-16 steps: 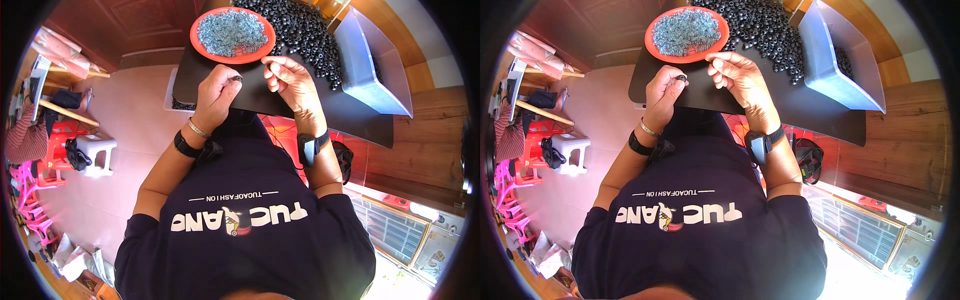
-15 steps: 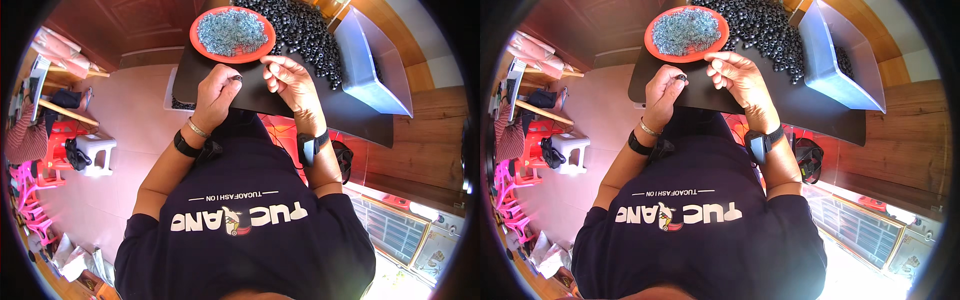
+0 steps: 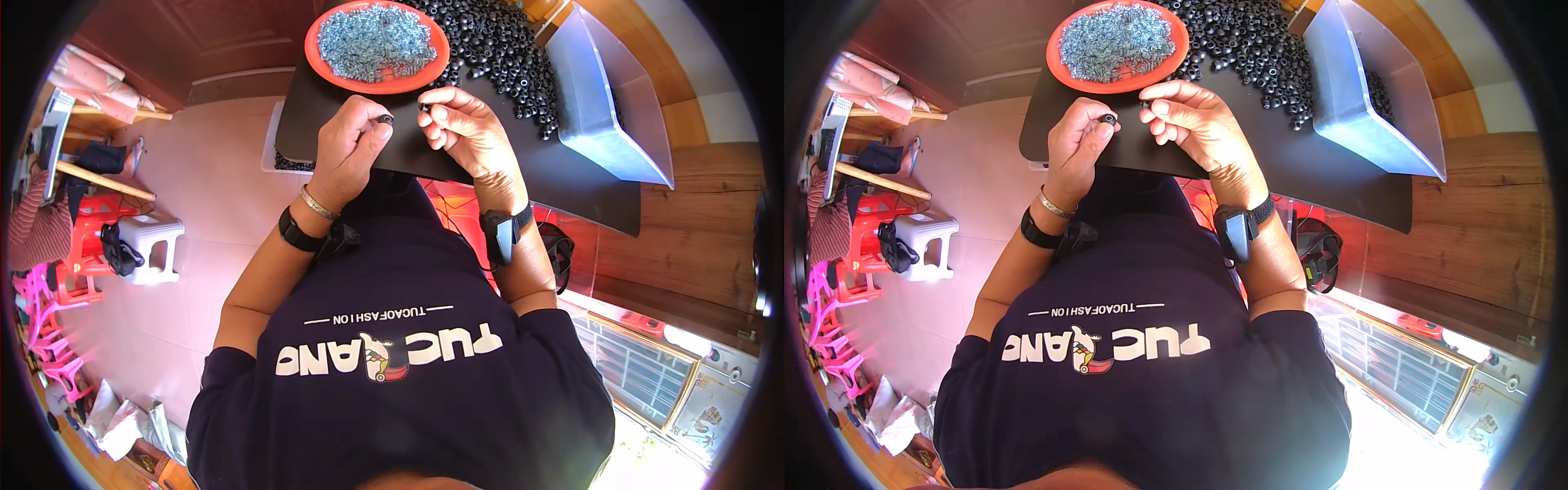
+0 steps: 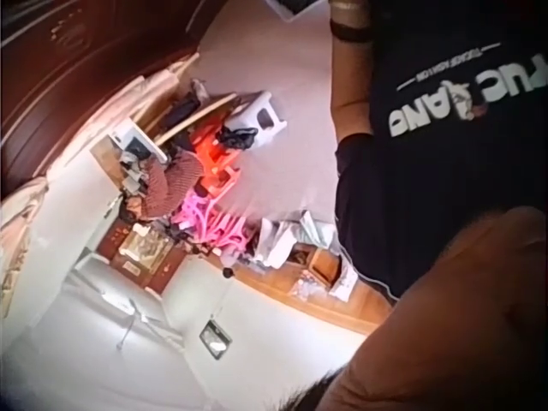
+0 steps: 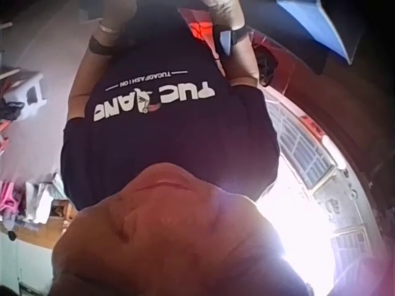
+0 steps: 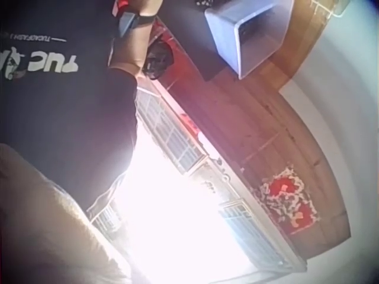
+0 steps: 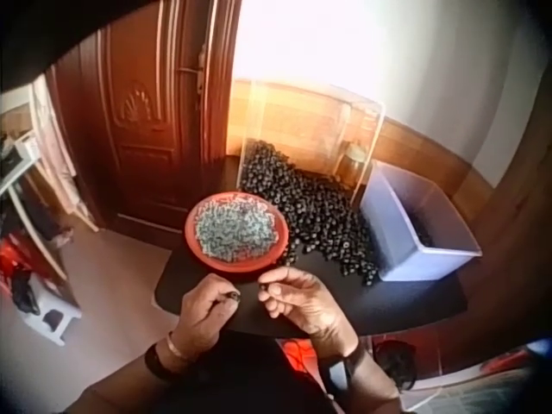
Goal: Manually sorting small black items from a red plate into a plastic storage container.
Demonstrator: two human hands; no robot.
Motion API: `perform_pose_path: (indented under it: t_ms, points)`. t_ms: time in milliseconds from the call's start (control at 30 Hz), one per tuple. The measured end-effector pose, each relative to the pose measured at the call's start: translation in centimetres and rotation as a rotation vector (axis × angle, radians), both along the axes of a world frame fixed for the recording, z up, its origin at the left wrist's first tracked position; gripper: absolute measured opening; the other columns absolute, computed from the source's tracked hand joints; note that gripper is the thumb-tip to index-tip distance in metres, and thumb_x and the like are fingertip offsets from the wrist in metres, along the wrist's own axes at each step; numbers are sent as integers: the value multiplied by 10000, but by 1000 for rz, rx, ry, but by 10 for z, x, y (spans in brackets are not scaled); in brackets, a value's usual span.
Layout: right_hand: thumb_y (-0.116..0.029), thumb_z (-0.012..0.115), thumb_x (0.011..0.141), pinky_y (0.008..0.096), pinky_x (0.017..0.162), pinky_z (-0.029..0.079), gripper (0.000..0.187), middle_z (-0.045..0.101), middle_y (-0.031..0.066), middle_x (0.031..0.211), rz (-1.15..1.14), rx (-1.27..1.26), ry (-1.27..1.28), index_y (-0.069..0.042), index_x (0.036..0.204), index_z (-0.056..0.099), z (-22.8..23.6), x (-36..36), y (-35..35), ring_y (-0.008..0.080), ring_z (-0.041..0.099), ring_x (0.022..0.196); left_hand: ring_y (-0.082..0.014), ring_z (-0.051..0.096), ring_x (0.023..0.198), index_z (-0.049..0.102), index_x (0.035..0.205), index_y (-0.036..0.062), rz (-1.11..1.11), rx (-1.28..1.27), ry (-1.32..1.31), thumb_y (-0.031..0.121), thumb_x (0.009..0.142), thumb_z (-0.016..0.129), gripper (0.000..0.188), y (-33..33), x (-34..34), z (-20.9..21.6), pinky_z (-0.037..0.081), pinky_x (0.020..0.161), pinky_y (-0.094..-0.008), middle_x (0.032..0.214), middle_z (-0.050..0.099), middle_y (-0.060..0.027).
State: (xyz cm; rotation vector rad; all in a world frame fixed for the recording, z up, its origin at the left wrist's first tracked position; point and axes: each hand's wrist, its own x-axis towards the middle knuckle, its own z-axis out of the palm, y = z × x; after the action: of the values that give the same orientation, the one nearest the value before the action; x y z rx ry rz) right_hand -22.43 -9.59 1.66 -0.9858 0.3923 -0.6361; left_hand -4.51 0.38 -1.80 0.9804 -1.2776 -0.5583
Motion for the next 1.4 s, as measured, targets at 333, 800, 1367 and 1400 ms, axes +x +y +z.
perform_pose_path:
  t_ms: [333,800,1367,1400]
  points:
    - [-91,646,902,225,580,513,198,674,97,837,74,64,40,23,1063,633,5,7,9,113,621,651,-167,555,706,582,966,-10,4,41,-73,69,875,595,122,4,0,5,462,675,-285,849,567,-91]
    - [-100,660,890,215,549,500,160,677,83,793,31,-95,242,16,998,642,28,12,23,92,613,623,-281,583,723,548,976,7,65,-106,-305,-7,820,597,164,1,-3,6,479,658,-344,862,566,-135]
    - [-162,703,870,187,546,499,181,655,43,754,52,-68,259,-9,927,627,25,9,24,65,607,632,-320,593,785,545,943,6,59,-135,-379,-22,794,610,165,3,-5,9,492,686,-378,883,575,-129]
    - [-162,703,870,187,546,499,181,655,43,754,52,-68,259,-9,927,627,24,9,24,65,607,632,-319,594,783,546,942,6,56,-134,-377,-16,795,614,163,3,-5,9,492,685,-378,880,575,-128]
